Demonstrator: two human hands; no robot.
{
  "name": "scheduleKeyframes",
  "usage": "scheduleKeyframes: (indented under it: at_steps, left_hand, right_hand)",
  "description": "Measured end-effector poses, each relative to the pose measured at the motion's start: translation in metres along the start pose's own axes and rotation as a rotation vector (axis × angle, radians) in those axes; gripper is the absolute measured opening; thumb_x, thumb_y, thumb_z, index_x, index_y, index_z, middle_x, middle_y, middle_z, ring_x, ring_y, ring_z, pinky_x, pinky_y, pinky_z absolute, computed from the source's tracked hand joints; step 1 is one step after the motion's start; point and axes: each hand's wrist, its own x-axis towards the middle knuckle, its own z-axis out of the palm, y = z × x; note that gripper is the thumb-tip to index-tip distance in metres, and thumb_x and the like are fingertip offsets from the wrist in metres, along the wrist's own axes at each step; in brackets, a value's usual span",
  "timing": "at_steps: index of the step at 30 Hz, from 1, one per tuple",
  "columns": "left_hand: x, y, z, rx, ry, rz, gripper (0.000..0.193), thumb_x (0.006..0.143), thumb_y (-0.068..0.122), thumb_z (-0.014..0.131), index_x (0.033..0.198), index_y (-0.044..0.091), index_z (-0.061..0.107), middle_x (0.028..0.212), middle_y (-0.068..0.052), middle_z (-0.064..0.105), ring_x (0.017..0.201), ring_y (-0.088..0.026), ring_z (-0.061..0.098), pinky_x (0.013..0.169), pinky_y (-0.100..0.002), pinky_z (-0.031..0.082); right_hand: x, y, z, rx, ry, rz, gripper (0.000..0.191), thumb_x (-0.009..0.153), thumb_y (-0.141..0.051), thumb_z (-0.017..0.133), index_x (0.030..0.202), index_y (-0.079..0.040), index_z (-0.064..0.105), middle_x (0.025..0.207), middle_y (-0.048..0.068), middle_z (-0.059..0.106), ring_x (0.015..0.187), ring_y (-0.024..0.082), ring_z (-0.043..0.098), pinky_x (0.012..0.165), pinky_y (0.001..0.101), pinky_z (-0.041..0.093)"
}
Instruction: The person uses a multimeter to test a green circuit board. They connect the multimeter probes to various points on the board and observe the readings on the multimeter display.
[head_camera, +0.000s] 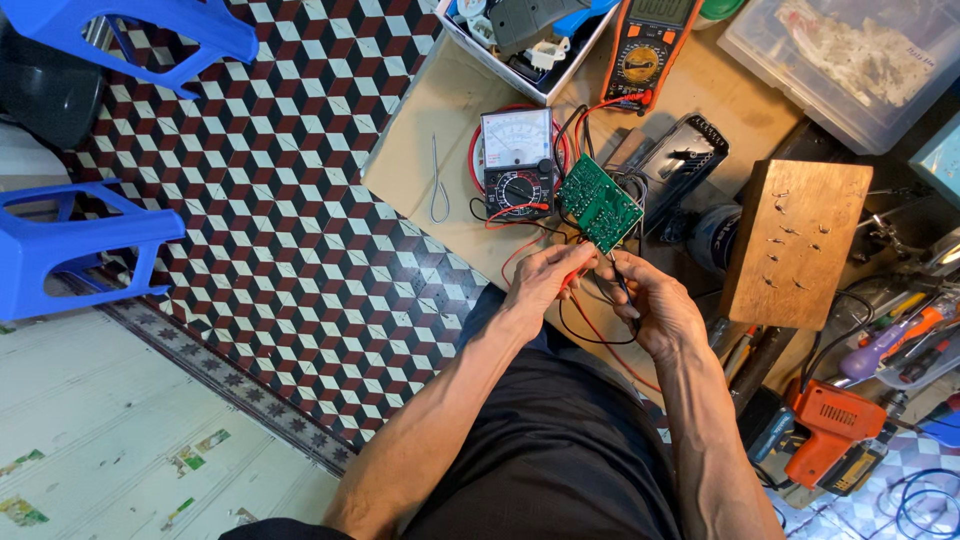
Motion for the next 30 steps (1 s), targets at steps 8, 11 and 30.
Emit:
scheduleKeyframes:
  at_steps: [8,11,30]
  left_hand:
    - [0.022,-0.005,0.004,-0.026,-0.015,-0.062,0.036,0.085,0.037,0.081,0.107,0.01,0.075,0.084,0.006,0.068,0.071,-0.003,0.058,0.057,-0.02,0.041]
    - [0.025,-0.006,0.008,0.013,-0.023,-0.052,0.037,0.084,0.038,0.08,0.109,0.011,0.076,0.085,0.006,0.069,0.07,-0.003,0.059,0.056,-0.02,0.04]
    - [0.026,-0.007,0.014,0.085,0.029,-0.026,0.034,0.085,0.036,0.079,0.107,0.009,0.077,0.083,0.004,0.071,0.069,-0.004,0.059,0.057,-0.021,0.04]
  right_hand:
    - [0.012,0.009,-0.017,0.056,0.01,0.036,0.03,0.097,-0.013,0.055,0.122,0.0,0.064,0.09,0.004,0.066,0.061,0.008,0.052,0.047,0.0199,0.033]
    - [0.014,0.008,-0.022,0.069,0.075,0.042,0.028,0.096,-0.014,0.059,0.121,-0.002,0.064,0.09,0.005,0.067,0.06,0.009,0.051,0.046,0.0205,0.032]
    - [0.001,-0.002,-0.004,0.0,0.196,0.052,0.026,0.095,-0.017,0.063,0.117,-0.004,0.066,0.086,0.002,0.069,0.058,0.008,0.05,0.046,0.0216,0.03]
